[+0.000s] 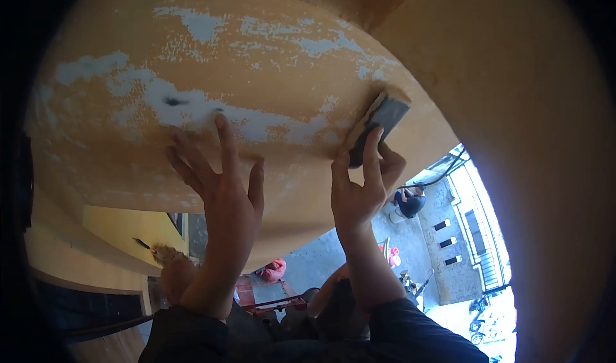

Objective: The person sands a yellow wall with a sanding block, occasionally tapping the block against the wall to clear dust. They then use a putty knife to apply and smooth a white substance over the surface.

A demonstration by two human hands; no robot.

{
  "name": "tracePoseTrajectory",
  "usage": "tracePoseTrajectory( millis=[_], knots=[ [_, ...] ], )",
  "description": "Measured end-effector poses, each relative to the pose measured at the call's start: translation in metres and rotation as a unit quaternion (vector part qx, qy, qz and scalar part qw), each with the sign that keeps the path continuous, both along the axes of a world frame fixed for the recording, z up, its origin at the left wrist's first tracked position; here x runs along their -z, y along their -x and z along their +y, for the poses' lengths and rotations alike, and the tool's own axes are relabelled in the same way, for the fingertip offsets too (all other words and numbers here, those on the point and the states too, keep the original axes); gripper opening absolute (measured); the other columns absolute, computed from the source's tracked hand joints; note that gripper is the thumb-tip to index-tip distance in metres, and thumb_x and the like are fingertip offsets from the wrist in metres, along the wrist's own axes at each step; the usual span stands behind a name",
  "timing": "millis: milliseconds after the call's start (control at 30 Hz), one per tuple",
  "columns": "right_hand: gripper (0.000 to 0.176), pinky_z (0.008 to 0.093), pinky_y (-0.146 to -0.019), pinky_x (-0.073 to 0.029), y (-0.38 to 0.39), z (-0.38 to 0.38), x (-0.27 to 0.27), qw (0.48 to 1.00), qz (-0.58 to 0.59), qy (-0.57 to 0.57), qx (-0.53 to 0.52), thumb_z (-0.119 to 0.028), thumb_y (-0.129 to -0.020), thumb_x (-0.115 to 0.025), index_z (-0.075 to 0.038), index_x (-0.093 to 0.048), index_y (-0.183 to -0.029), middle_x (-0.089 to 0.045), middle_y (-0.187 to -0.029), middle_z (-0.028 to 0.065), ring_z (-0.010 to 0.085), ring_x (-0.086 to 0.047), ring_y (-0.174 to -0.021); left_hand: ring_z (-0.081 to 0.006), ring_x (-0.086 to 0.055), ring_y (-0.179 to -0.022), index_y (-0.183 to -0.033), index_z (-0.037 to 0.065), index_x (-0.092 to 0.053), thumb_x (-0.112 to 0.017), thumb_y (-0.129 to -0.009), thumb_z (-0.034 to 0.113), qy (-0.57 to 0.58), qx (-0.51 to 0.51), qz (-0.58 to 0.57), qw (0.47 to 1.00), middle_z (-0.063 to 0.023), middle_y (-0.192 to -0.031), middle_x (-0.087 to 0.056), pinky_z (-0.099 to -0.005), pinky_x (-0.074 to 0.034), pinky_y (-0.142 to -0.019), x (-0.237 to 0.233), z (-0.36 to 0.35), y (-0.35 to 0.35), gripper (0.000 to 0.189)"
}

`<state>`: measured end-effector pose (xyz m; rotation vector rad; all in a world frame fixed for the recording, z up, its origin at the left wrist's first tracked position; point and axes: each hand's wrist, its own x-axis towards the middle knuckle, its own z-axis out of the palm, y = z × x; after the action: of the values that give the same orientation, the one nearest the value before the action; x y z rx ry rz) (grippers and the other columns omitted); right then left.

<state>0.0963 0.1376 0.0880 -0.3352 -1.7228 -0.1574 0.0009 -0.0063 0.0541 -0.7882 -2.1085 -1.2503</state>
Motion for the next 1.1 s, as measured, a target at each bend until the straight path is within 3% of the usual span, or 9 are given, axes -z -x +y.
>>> tracePoseTrajectory(
  millis=[133, 267, 300, 467, 600, 700, 800, 1033, 1100],
  knots=[
    [0.055, 0.0268, -0.066, -0.048, 0.004, 0.005, -0.022, 0.999, 0.011, -0.033, 0.004, 0.003, -0.071, -0.076, 0.001, -0.062, -0.125, -0.053, -0.104, 0.0152, 0.0185, -0.055, -0.083, -0.0674, 0.002, -0.133, -0.152, 0.017, -0.026, -0.060, -0.093, 0.033, 0.000, -0.001, 0.008, 1.000, -0.0376, -0.151, 0.005, -0.0724, -0.021, -0.102, 0.001, 0.003, 0.002, 0.070],
    [0.056, 0.0255, -0.066, -0.047, -0.003, 0.005, -0.002, 1.000, -0.007, -0.008, -0.020, 0.003, -0.072, -0.077, 0.001, -0.061, -0.126, -0.053, -0.102, 0.0128, 0.0162, -0.054, -0.079, -0.0682, 0.001, -0.132, -0.152, 0.016, -0.025, -0.060, -0.093, 0.036, 0.002, -0.006, 0.005, 1.000, -0.0391, -0.150, 0.006, -0.0724, -0.021, -0.102, 0.002, 0.004, 0.001, 0.072],
    [0.057, 0.0240, -0.066, -0.047, -0.004, 0.012, -0.002, 0.998, -0.022, -0.054, 0.002, 0.003, -0.073, -0.077, 0.002, -0.059, -0.127, -0.053, -0.101, 0.0116, 0.0148, -0.054, -0.078, -0.0685, 0.001, -0.132, -0.152, 0.016, -0.024, -0.060, -0.093, 0.037, 0.000, -0.003, 0.012, 1.000, -0.0396, -0.150, 0.006, -0.0725, -0.020, -0.101, 0.002, 0.003, 0.002, 0.072],
    [0.056, 0.0265, -0.070, -0.048, -0.001, 0.006, -0.017, 1.000, 0.017, 0.004, 0.002, 0.004, -0.073, -0.075, 0.003, -0.059, -0.127, -0.054, -0.102, 0.0115, 0.0160, -0.056, -0.082, -0.0683, 0.001, -0.132, -0.152, 0.015, -0.024, -0.058, -0.094, 0.036, 0.002, 0.001, 0.000, 1.000, -0.0394, -0.150, 0.006, -0.0730, -0.019, -0.101, 0.004, 0.006, -0.001, 0.071],
    [0.057, 0.0243, -0.069, -0.047, -0.006, 0.010, -0.010, 0.999, -0.043, -0.005, 0.003, 0.004, -0.073, -0.076, 0.001, -0.059, -0.128, -0.053, -0.101, 0.0094, 0.0146, -0.055, -0.083, -0.0675, 0.001, -0.132, -0.152, 0.015, -0.024, -0.057, -0.094, 0.035, -0.002, -0.012, 0.026, 1.000, -0.0396, -0.150, 0.005, -0.0724, -0.017, -0.103, 0.002, 0.005, 0.004, 0.070],
    [0.057, 0.0280, -0.077, -0.048, 0.007, 0.005, -0.026, 1.000, 0.021, -0.017, 0.013, 0.004, -0.073, -0.075, 0.000, -0.060, -0.127, -0.055, -0.101, 0.0114, 0.0185, -0.056, -0.088, -0.0670, 0.001, -0.133, -0.152, 0.014, -0.024, -0.057, -0.094, 0.035, 0.005, -0.019, 0.012, 1.000, -0.0395, -0.150, 0.005, -0.0720, -0.016, -0.103, 0.001, 0.007, 0.003, 0.070],
    [0.055, 0.0271, -0.074, -0.048, -0.010, 0.007, -0.009, 0.999, -0.032, -0.005, 0.027, 0.004, -0.073, -0.075, 0.000, -0.061, -0.127, -0.055, -0.103, 0.0121, 0.0183, -0.056, -0.086, -0.0664, 0.002, -0.134, -0.152, 0.014, -0.024, -0.056, -0.095, 0.034, -0.001, 0.002, 0.013, 1.000, -0.0395, -0.150, 0.005, -0.0718, -0.016, -0.104, -0.001, 0.002, 0.003, 0.069],
    [0.056, 0.0267, -0.076, -0.048, -0.004, 0.004, -0.023, 1.000, -0.001, 0.019, 0.007, 0.003, -0.074, -0.076, 0.000, -0.060, -0.127, -0.057, -0.098, 0.0108, 0.0177, -0.056, -0.088, -0.0662, 0.001, -0.134, -0.152, 0.013, -0.026, -0.055, -0.095, 0.028, -0.007, -0.012, 0.006, 1.000, -0.0397, -0.150, 0.004, -0.0708, -0.017, -0.104, -0.001, 0.006, 0.002, 0.065],
    [0.057, 0.0282, -0.077, -0.048, -0.010, 0.001, -0.010, 0.998, -0.014, 0.057, -0.013, 0.002, -0.072, -0.077, -0.001, -0.061, -0.127, -0.056, -0.096, 0.0109, 0.0193, -0.055, -0.088, -0.0719, -0.003, -0.129, -0.151, 0.025, -0.029, -0.057, -0.094, 0.019, -0.033, -0.002, 0.022, 0.999, -0.0415, -0.149, 0.002, -0.0801, -0.025, -0.090, 0.003, 0.005, 0.005, 0.063]
  ],
)
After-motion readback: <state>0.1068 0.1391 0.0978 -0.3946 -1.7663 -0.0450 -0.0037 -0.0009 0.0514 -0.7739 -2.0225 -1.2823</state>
